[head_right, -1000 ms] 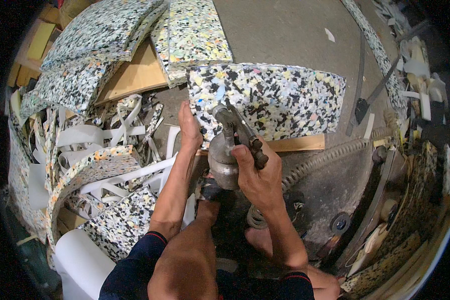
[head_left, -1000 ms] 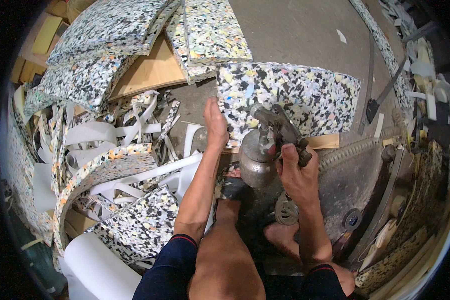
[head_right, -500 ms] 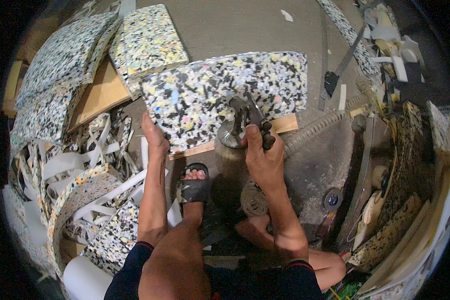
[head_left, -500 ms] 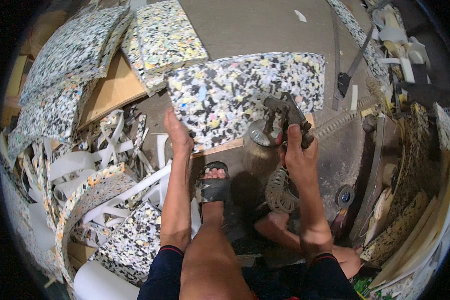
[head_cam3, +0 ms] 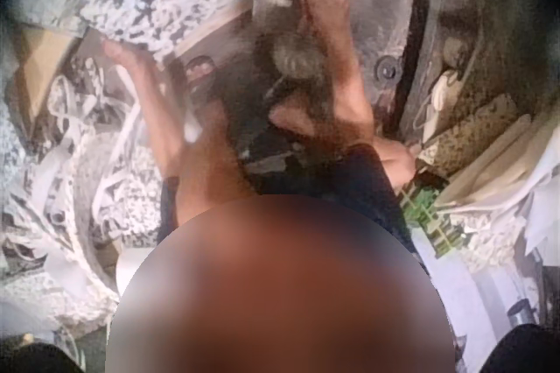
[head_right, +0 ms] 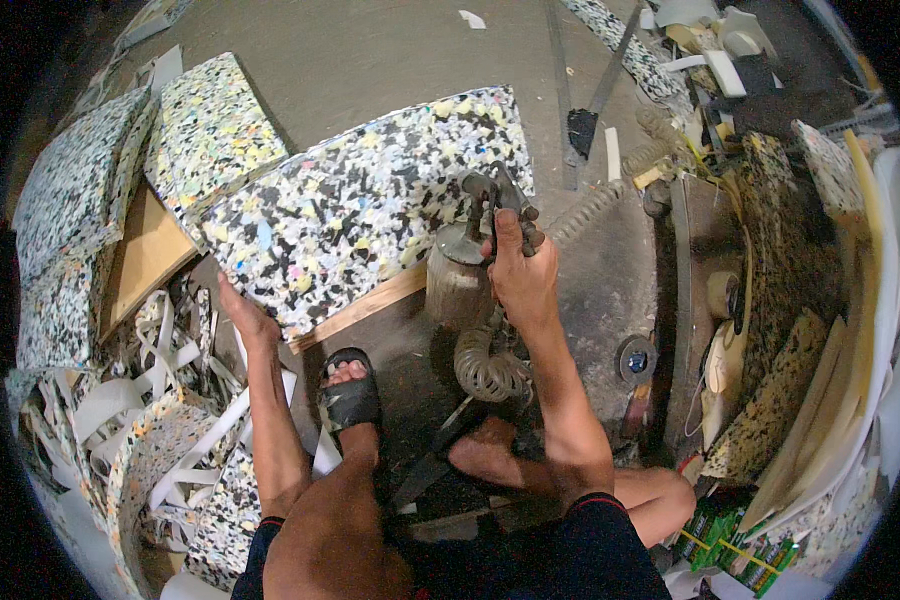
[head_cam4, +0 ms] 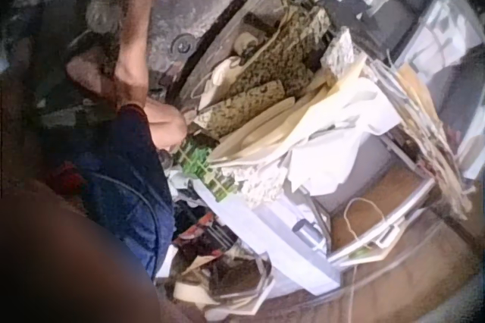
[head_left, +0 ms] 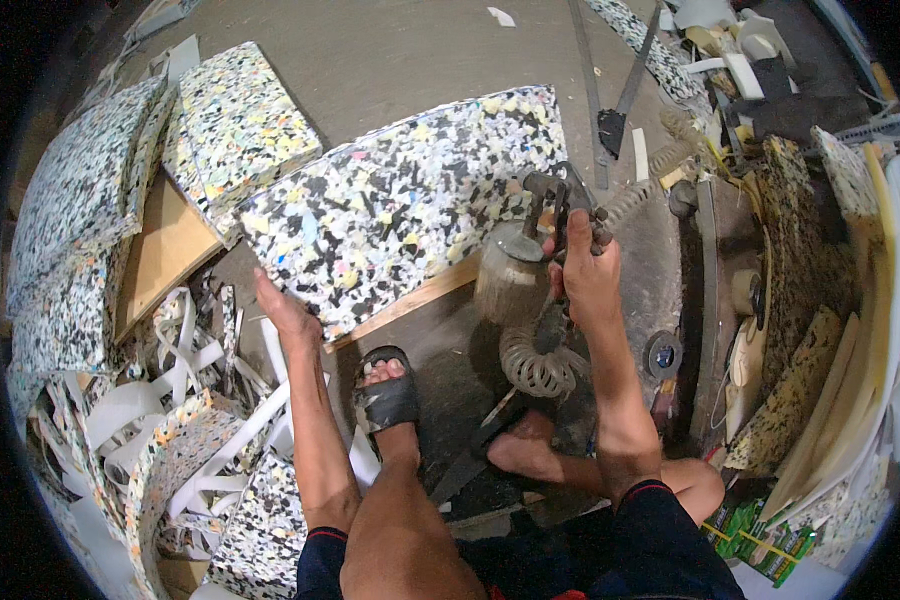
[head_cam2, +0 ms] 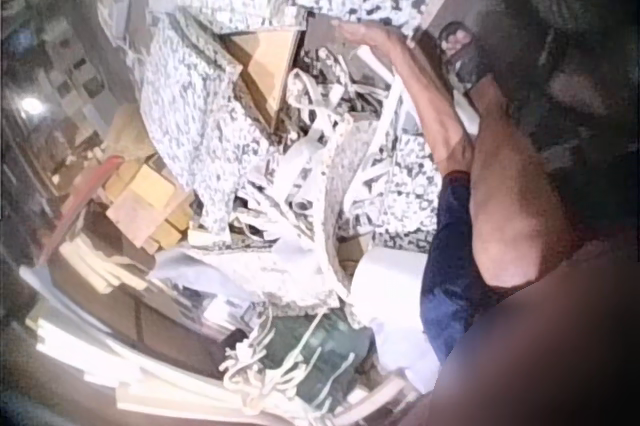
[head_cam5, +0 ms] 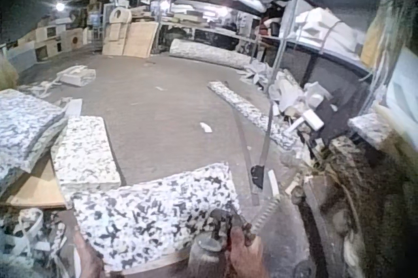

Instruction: The person measures and marks a speckled composite sheet using a ruler and pen, then cuts it into smaller rectangular pieces with a hand saw. The person stacks the cut pieces and uses a spray gun to apply a coating to the edges of the stack.

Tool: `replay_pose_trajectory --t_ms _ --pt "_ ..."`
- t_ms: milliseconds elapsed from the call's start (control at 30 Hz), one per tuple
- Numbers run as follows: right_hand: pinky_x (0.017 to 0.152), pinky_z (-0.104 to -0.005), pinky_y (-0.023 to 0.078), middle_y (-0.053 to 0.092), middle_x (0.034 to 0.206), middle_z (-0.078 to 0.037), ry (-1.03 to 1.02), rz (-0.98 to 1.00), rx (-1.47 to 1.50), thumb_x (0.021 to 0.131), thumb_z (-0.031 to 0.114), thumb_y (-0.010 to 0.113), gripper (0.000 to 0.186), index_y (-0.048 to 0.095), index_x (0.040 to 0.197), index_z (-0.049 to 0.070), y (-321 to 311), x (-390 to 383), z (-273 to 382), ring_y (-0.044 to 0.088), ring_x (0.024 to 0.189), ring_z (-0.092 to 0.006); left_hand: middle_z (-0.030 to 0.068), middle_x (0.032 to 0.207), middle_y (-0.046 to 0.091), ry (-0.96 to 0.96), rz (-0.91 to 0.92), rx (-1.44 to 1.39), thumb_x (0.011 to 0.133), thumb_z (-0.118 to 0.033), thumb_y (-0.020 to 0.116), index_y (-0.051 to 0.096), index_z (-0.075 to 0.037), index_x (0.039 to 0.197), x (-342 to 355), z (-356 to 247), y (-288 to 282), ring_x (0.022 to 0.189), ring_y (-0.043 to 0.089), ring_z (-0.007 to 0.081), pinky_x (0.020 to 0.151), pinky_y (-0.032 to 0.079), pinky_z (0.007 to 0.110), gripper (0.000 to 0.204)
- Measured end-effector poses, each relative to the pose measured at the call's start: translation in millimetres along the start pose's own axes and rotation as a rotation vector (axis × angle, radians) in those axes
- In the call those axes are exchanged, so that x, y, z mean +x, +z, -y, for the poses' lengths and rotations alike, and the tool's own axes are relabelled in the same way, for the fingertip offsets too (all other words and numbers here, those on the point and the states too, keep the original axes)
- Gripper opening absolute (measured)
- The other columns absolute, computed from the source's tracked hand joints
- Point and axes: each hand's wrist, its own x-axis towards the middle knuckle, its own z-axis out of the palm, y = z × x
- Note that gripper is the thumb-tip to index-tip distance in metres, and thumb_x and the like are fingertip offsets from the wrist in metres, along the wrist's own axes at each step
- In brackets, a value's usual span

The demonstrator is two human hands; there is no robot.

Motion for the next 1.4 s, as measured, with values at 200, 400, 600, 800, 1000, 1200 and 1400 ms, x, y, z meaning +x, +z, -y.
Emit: replay_pose_trajectory --t_ms 200,400,600,800,1000,1200,1400 --pt "0.038 -0.0270 0.036 0.060 0.074 -0.004 0.013 -0.085 0.088 0.101 0.056 0.053 0.052 0.061 0.101 0.004 -12.9 27.8 6.9 0.048 0.046 -0.0098 0.0166 0.141 0.055 -0.016 0.026 -0.034 0.105 -0.048 0.043 0.045 0.002 0.143 2.0 -4.0 11.0 0.126 0.056 0.0279 0.110 0.043 0.041 0.062" --pt "0.040 -0.0300 0.039 0.060 0.076 -0.006 0.088 -0.195 0.129 0.102 0.062 0.044 0.061 0.060 0.107 0.004 -28.2 51.8 20.4 0.047 0.047 -0.0116 0.0166 0.147 0.049 0.011 -0.009 0.023 0.105 -0.051 0.042 0.037 0.000 0.150 0.4 -6.7 23.3 0.131 0.052 0.0295 0.111 0.042 0.043 0.068" --pt "0.041 -0.0297 0.040 0.061 0.075 -0.006 0.219 -0.217 0.380 0.100 0.067 0.043 0.065 0.060 0.104 0.004 -59.3 61.6 24.5 0.048 0.048 -0.0123 0.0136 0.156 0.040 -0.039 -0.021 0.035 0.103 -0.056 0.044 0.031 -0.005 0.155 -9.3 -22.3 35.7 0.139 0.044 0.0295 0.116 0.034 0.045 0.074" --pt "0.042 -0.0306 0.041 0.062 0.078 -0.008 0.321 -0.218 0.547 0.095 0.074 0.044 0.073 0.060 0.106 0.004 -85.9 52.3 2.9 0.048 0.049 -0.0133 0.0164 0.157 0.037 -0.010 -0.026 0.142 0.104 -0.055 0.040 0.027 -0.002 0.156 -10.6 -33.4 45.4 0.142 0.040 0.0310 0.119 0.031 0.046 0.075" --pt "0.042 -0.0302 0.040 0.063 0.077 -0.007 0.443 -0.230 0.596 0.094 0.074 0.045 0.070 0.061 0.101 0.007 -100.8 30.9 -21.6 0.048 0.049 -0.0131 0.0158 0.154 0.041 -0.005 -0.068 0.178 0.105 -0.051 0.040 0.034 -0.003 0.153 -12.8 -38.0 56.0 0.139 0.044 0.0309 0.117 0.034 0.046 0.068" --pt "0.039 -0.0298 0.038 0.064 0.077 -0.007 0.399 -0.252 0.405 0.098 0.068 0.046 0.064 0.060 0.101 0.006 -112.4 8.1 -36.6 0.046 0.047 -0.0120 0.0147 0.150 0.048 -0.022 0.058 0.054 0.106 -0.048 0.040 0.038 -0.003 0.151 -13.2 -47.6 58.9 0.134 0.050 0.0315 0.112 0.040 0.046 0.064" --pt "0.036 -0.0277 0.036 0.061 0.076 -0.006 0.251 -0.228 -0.027 0.103 0.057 0.047 0.053 0.055 0.107 0.004 -101.0 -6.8 -46.9 0.045 0.044 -0.0106 0.0172 0.149 0.047 0.005 0.138 0.028 0.106 -0.045 0.042 0.038 0.001 0.149 -14.1 -42.7 43.8 0.132 0.052 0.0315 0.111 0.043 0.045 0.063"
